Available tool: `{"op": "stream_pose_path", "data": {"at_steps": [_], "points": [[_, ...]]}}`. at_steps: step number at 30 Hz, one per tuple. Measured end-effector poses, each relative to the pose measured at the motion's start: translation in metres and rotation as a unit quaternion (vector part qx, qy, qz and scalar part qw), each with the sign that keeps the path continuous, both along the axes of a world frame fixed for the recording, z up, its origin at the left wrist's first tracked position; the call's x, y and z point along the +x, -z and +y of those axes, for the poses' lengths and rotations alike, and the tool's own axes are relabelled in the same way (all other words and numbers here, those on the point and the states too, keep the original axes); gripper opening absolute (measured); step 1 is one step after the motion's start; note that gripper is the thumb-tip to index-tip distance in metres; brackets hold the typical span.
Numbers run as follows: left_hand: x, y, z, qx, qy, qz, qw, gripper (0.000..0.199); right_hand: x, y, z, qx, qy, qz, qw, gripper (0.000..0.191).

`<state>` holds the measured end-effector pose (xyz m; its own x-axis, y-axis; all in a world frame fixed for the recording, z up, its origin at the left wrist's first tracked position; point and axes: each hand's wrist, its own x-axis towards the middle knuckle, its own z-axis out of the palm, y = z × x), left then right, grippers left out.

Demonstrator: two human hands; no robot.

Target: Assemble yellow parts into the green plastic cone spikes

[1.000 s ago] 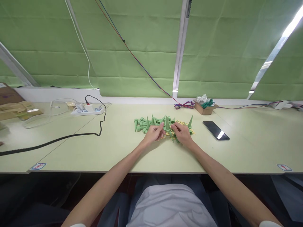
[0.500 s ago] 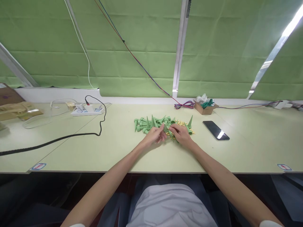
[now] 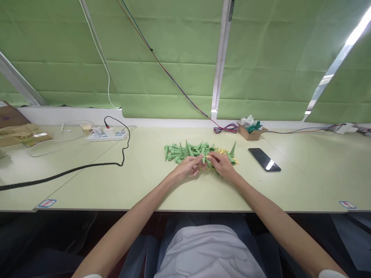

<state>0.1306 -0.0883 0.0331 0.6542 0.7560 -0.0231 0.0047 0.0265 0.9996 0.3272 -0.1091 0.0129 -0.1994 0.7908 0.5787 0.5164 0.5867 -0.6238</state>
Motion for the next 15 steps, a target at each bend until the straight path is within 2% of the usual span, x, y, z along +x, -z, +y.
{"op": "stream_pose_path", "data": {"at_steps": [15], "points": [[-0.0004, -0.0027, -0.0078, 0.127, -0.004, 0.07, 0.989, 0.043, -0.0013, -0.0012, -0.0001, -0.014, -0.004, 0.039, 0.999, 0.044]]}}
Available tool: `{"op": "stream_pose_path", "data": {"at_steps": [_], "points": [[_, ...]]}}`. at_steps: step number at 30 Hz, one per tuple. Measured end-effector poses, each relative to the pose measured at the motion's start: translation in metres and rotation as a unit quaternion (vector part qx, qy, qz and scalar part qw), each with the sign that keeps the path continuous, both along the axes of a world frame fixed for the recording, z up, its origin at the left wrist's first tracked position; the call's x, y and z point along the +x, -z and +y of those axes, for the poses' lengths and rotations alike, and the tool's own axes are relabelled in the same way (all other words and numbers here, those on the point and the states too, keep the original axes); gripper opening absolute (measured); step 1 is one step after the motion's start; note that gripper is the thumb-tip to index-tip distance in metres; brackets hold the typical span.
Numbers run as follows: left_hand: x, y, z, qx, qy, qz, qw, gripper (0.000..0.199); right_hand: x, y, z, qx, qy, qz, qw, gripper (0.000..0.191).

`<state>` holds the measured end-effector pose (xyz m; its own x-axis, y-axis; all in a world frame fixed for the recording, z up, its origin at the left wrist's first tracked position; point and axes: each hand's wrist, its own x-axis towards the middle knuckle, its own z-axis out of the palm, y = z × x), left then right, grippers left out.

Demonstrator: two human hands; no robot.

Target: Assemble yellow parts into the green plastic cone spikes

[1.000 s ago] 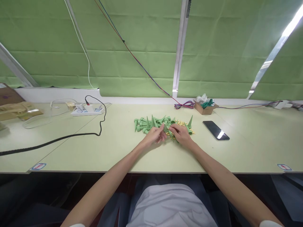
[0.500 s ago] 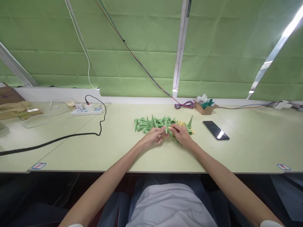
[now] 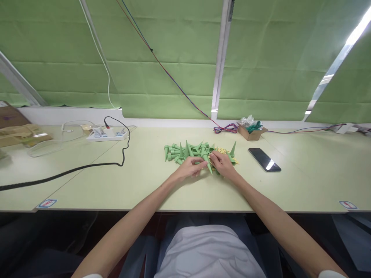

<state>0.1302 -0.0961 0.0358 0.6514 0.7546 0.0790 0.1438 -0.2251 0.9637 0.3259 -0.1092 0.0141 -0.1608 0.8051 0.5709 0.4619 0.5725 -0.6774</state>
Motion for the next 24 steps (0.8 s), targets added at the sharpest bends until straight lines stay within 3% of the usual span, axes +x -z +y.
{"op": "stream_pose_path", "data": {"at_steps": [7, 18, 21, 24], "points": [[0.001, 0.002, -0.002, 0.057, -0.024, 0.027, 0.998, 0.037, -0.002, 0.001, 0.001, -0.018, -0.002, 0.005, 1.0, 0.047], [0.008, 0.01, 0.002, 0.278, -0.117, 0.017, 0.953, 0.035, -0.003, 0.003, 0.002, -0.056, 0.0, 0.032, 0.998, 0.054], [0.01, 0.01, 0.003, 0.277, -0.139, 0.007, 0.951, 0.026, -0.005, 0.001, 0.0, -0.046, -0.007, 0.04, 0.998, 0.052], [0.011, 0.008, 0.003, 0.224, -0.163, -0.013, 0.961, 0.023, -0.006, -0.001, -0.001, -0.025, -0.006, 0.039, 0.999, 0.05]]}}
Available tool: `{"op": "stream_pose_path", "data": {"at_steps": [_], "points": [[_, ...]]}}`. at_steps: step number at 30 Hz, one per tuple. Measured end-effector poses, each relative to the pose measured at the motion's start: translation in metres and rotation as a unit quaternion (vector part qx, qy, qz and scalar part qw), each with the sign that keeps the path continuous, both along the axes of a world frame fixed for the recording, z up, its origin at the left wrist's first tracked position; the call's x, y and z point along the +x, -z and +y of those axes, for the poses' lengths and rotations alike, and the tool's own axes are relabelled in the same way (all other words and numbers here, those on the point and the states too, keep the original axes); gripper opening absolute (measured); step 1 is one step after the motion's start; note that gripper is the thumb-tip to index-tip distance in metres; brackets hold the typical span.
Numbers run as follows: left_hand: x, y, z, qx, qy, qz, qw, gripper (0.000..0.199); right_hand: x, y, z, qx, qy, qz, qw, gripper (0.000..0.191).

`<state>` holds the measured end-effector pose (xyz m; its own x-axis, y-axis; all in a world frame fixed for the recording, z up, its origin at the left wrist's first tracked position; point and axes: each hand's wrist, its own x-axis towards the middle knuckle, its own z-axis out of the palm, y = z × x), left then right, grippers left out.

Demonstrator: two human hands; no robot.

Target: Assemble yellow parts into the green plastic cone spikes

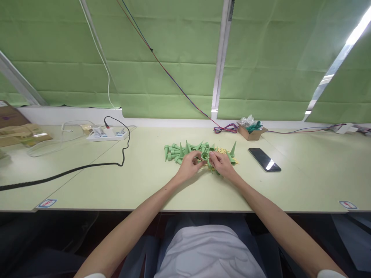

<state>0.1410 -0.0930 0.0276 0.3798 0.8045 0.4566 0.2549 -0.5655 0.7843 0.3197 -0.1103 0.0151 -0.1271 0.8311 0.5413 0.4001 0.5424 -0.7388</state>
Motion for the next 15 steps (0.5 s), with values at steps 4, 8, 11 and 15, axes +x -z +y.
{"op": "stream_pose_path", "data": {"at_steps": [4, 8, 11, 15], "points": [[-0.0009, -0.0019, 0.0003, -0.122, 0.059, -0.035, 0.99, 0.034, 0.0016, -0.0004, 0.0009, 0.02, 0.01, 0.008, 1.0, 0.046], [-0.0017, -0.0034, 0.0016, -0.28, 0.158, -0.098, 0.942, 0.043, 0.0036, 0.0019, 0.0025, 0.019, -0.003, 0.033, 0.999, 0.045], [-0.0016, -0.0045, 0.0016, -0.35, 0.199, -0.137, 0.905, 0.046, 0.0037, 0.0034, 0.003, 0.019, -0.015, 0.024, 0.999, 0.045], [-0.0029, -0.0042, 0.0021, -0.393, 0.215, -0.163, 0.879, 0.044, 0.0025, 0.0042, 0.0026, 0.011, -0.041, 0.013, 0.999, 0.044]]}}
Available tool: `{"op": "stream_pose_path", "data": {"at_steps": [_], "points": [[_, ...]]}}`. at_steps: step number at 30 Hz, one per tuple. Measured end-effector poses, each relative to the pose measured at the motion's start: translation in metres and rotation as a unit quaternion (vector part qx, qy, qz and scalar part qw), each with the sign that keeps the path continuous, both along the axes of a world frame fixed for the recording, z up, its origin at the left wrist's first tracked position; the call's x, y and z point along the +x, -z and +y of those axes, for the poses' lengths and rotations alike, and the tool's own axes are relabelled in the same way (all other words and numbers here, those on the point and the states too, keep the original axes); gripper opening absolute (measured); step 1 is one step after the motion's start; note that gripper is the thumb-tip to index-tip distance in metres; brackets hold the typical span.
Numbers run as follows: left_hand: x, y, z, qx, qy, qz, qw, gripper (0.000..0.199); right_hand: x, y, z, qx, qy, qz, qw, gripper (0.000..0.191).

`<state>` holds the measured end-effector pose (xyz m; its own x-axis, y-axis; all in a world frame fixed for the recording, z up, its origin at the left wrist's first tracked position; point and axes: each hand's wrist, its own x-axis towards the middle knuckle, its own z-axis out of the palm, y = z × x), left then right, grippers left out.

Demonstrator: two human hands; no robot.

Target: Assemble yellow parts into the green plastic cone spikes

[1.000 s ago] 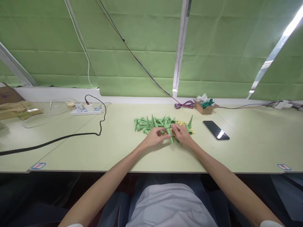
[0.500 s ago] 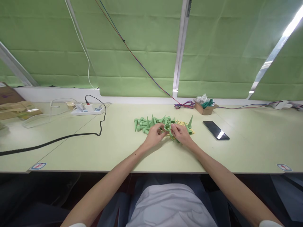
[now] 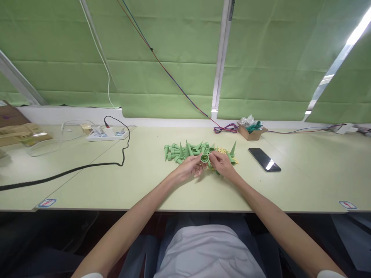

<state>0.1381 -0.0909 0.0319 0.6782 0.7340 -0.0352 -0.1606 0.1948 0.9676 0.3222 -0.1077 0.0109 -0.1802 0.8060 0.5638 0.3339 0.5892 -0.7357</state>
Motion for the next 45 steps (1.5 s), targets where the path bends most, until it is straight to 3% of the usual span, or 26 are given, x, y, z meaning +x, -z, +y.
{"op": "stream_pose_path", "data": {"at_steps": [4, 8, 16, 26, 37, 45], "points": [[-0.003, 0.001, 0.001, -0.022, 0.014, -0.012, 1.0, 0.043, -0.001, 0.0, -0.001, -0.009, -0.011, -0.003, 1.0, 0.043], [-0.005, 0.002, 0.002, 0.001, 0.023, -0.014, 1.0, 0.042, 0.0, -0.001, -0.002, -0.021, -0.015, -0.011, 1.0, 0.043], [-0.006, 0.001, -0.001, 0.1, -0.009, 0.028, 0.995, 0.045, -0.001, -0.007, -0.005, -0.025, -0.002, -0.024, 0.999, 0.047], [-0.008, -0.001, -0.006, 0.248, -0.04, 0.097, 0.963, 0.037, -0.001, -0.007, -0.005, -0.008, 0.032, -0.062, 0.998, 0.051], [-0.002, -0.001, -0.015, 0.365, -0.114, 0.144, 0.913, 0.036, -0.001, -0.004, -0.002, 0.0, 0.046, -0.067, 0.997, 0.051], [-0.002, 0.008, -0.008, 0.516, -0.174, 0.183, 0.819, 0.038, -0.003, -0.004, -0.001, 0.013, 0.073, -0.069, 0.995, 0.049]]}}
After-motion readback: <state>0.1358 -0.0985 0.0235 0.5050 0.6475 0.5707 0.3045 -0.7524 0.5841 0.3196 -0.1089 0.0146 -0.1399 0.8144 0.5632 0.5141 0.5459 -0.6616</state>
